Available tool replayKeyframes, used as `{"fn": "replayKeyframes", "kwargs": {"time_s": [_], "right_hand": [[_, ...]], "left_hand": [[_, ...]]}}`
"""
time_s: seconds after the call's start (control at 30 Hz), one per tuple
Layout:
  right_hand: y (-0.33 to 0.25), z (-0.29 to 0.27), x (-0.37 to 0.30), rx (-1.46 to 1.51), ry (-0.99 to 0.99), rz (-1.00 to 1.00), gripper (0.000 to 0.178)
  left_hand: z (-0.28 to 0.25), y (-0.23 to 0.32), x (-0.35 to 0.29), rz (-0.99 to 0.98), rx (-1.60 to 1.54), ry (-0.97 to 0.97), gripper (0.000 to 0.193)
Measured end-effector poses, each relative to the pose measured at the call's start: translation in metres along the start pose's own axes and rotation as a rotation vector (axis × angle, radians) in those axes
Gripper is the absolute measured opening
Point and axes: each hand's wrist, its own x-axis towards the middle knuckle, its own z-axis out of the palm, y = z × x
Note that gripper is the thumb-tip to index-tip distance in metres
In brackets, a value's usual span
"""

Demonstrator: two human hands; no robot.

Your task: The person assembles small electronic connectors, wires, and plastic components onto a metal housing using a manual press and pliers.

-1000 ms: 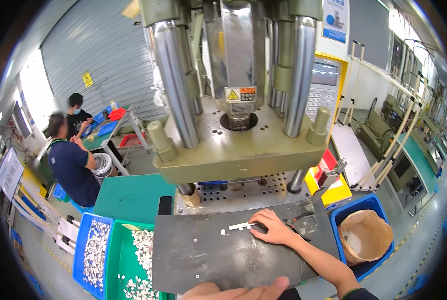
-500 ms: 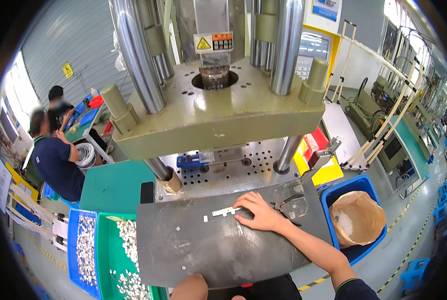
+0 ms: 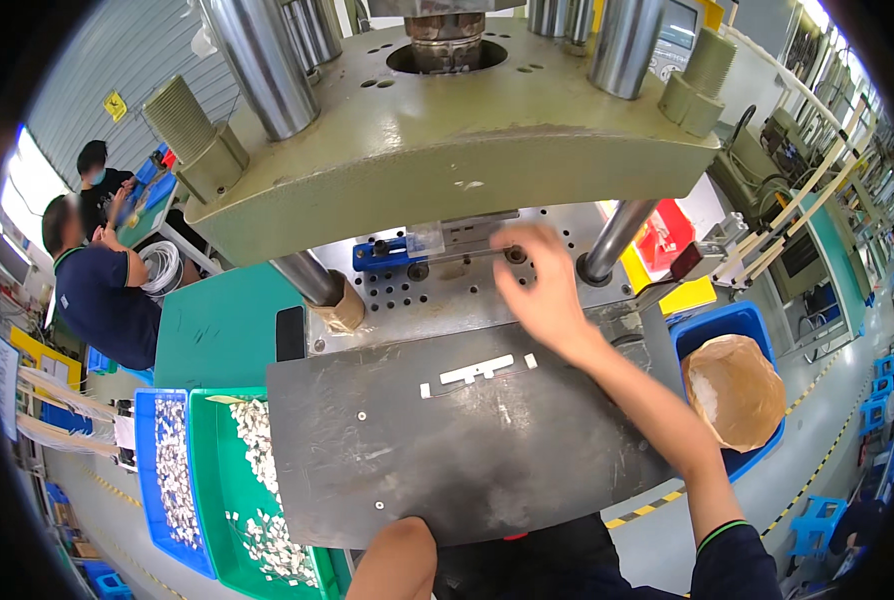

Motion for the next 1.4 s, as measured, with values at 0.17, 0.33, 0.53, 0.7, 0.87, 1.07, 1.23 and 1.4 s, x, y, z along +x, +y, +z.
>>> {"fn": "replayKeyframes", "kwargs": {"time_s": [0.17, 0.33, 0.53, 0.7, 0.87, 1.07, 1.23, 1.4], "right_hand": [[0.029, 0.028, 0.080, -0.168, -0.085, -0.076, 0.031], [0.066, -0.002, 0.106, 0.392, -0.171, -0.026, 0.044], [0.039, 0.002, 0.122, -0.360, -0.164, -0.307, 0.056], [-0.014, -0.028, 0.079, -0.305, -0.401, -0.006, 0.066], [-0.059, -0.068, -0.055, -0.206, -0.413, -0.273, 0.066], [-0.082, -0.072, -0.144, -0.048, -0.546, -0.272, 0.063], [-0.091, -0.075, -0.154, -0.001, -0.524, -0.205, 0.062], [-0.093, -0.088, -0.143, -0.043, -0.509, -0.348, 0.066]], "left_hand": [[-0.032, -0.004, -0.009, 0.146, -0.147, -0.018, 0.013], [-0.057, -0.001, -0.010, 0.344, -0.294, -0.041, 0.014], [-0.079, 0.013, -0.014, 0.472, -0.423, -0.044, 0.014], [-0.041, -0.024, -0.064, -0.362, -0.035, 0.343, 0.026], [0.001, -0.050, -0.112, -1.352, -0.043, 0.024, 0.036], [0.074, -0.075, -0.141, -0.707, 0.345, -0.230, 0.061], [0.089, -0.090, -0.165, -0.626, 0.279, -0.169, 0.056], [0.089, -0.098, -0.159, -0.546, 0.383, -0.147, 0.057]]}}
